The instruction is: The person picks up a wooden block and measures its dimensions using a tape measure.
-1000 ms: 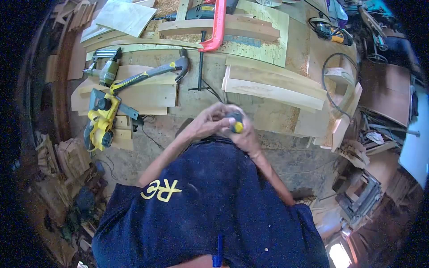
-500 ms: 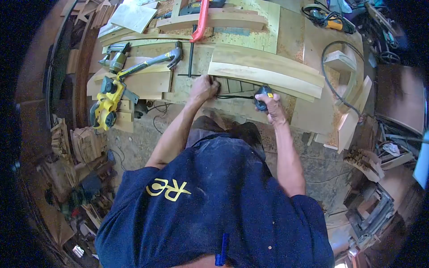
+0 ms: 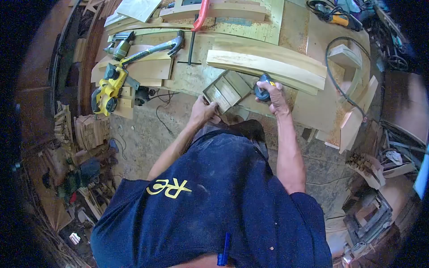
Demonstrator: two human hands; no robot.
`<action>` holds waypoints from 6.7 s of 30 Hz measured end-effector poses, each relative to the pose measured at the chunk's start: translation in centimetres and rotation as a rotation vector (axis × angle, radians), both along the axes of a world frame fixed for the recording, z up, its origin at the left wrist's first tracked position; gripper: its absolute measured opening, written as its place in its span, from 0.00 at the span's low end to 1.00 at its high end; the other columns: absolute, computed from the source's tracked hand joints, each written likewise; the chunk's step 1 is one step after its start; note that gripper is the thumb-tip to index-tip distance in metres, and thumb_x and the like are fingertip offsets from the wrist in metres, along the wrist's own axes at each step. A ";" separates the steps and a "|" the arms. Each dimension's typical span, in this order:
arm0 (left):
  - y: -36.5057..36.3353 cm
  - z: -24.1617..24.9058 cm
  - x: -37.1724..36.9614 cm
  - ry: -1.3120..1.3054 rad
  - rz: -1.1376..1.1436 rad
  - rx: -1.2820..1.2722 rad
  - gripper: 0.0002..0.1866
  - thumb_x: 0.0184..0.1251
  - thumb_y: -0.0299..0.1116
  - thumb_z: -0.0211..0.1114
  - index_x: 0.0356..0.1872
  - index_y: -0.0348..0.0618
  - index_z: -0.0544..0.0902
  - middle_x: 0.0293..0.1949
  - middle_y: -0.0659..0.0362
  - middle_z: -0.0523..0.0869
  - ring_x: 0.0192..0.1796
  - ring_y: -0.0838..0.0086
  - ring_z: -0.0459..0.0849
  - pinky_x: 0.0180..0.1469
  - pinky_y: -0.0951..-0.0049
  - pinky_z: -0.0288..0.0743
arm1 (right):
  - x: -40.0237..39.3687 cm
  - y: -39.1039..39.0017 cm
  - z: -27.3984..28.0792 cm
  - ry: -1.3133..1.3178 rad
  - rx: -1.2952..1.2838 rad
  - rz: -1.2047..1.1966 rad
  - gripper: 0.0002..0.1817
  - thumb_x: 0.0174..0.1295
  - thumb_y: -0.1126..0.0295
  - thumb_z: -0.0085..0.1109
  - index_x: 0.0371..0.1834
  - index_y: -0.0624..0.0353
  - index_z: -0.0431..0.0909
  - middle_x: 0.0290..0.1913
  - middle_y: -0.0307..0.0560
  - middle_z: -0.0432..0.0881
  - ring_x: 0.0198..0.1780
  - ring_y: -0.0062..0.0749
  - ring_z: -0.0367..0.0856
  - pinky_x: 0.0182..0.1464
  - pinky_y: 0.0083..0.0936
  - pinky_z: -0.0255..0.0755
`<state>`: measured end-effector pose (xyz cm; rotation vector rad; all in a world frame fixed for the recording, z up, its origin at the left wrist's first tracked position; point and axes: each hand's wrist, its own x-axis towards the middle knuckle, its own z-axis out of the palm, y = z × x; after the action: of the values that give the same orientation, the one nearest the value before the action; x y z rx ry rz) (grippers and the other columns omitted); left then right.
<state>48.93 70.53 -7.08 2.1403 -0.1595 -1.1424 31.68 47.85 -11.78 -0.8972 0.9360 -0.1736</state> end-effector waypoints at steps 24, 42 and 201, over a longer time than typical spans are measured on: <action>4.9 -6.7 0.2 0.887 0.353 -0.312 0.25 0.78 0.46 0.67 0.53 0.27 0.79 0.41 0.48 0.90 0.41 0.60 0.93 0.39 0.67 0.90 | -7.1 7.8 6.5 0.425 -0.395 0.084 0.29 0.64 0.53 0.67 0.62 0.62 0.83 0.52 0.48 0.85 0.53 0.32 0.82 0.60 0.28 0.74; 1.5 -7.5 8.9 -0.548 -0.300 -0.323 0.12 0.67 0.32 0.69 0.44 0.37 0.77 0.37 0.46 0.79 0.42 0.49 0.81 0.46 0.54 0.77 | 1.3 11.3 6.8 0.345 -0.293 0.317 0.25 0.68 0.58 0.66 0.64 0.60 0.79 0.49 0.46 0.85 0.44 0.25 0.83 0.47 0.26 0.80; 1.9 -10.1 13.4 0.390 0.032 -0.708 0.19 0.83 0.34 0.59 0.68 0.36 0.78 0.50 0.61 0.87 0.50 0.81 0.84 0.56 0.78 0.78 | 5.6 7.2 3.2 0.430 -0.895 0.517 0.20 0.59 0.60 0.71 0.53 0.54 0.86 0.39 0.55 0.84 0.45 0.53 0.84 0.52 0.43 0.78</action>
<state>62.33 72.43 -17.14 1.2784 -0.2978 -1.2290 37.23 55.06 -8.53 -2.0339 0.9853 0.0662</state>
